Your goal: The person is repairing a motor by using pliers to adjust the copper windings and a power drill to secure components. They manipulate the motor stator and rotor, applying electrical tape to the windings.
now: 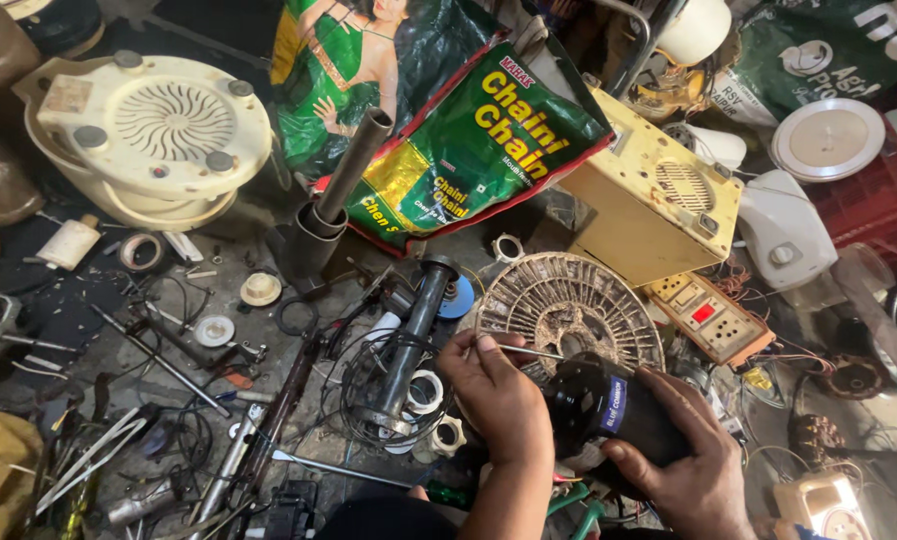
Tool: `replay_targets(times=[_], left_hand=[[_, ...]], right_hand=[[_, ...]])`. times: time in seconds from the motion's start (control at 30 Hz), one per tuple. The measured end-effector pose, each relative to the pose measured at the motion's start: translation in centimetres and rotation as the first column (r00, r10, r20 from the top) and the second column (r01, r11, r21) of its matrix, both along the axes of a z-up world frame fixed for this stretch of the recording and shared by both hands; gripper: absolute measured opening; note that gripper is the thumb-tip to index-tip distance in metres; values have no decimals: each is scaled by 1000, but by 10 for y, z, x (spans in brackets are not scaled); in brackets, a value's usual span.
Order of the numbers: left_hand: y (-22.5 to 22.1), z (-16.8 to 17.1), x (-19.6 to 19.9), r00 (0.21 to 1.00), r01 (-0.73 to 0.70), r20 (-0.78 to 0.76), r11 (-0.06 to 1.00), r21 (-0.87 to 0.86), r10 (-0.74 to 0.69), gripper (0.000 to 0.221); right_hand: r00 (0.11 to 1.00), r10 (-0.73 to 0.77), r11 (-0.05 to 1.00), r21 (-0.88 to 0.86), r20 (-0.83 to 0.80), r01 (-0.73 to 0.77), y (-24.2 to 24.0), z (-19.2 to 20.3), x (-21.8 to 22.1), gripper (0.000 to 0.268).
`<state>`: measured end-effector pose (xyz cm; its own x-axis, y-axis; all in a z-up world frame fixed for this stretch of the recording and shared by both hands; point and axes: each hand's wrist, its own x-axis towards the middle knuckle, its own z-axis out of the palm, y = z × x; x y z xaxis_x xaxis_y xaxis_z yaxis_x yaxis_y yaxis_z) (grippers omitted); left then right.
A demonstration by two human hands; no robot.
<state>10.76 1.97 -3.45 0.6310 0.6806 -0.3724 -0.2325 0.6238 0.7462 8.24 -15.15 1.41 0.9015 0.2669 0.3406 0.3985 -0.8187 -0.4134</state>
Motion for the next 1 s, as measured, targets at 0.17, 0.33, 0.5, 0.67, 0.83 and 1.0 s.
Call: replay_targets(times=[0.17,0.33,0.5,0.67,0.83,1.0], left_hand=[[-8,0,-1,991,-50,134,988,148,30,14],[-4,9,-1,988,-44,154,991,124,25,14],[-5,18,-8,986,78,137,985,156,-100,16],[-3,23,-10,975,28,202,953,303,-92,14],[3,29,-10,917,157,281,905,396,-283,13],[27,28,3,864,404,153,843,355,-479,16]], right_hand=[[999,23,997,70,-33,-21,-12,-4,3,85],[994,71,990,130,-80,-60,-21,-4,5,86],[993,87,988,131,-76,-77,-23,-3,4,85],[994,77,989,132,-83,-66,-20,2,4,84],[990,117,983,149,-73,-105,-18,6,6,83],[989,100,986,147,-108,-84,-21,6,7,84]])
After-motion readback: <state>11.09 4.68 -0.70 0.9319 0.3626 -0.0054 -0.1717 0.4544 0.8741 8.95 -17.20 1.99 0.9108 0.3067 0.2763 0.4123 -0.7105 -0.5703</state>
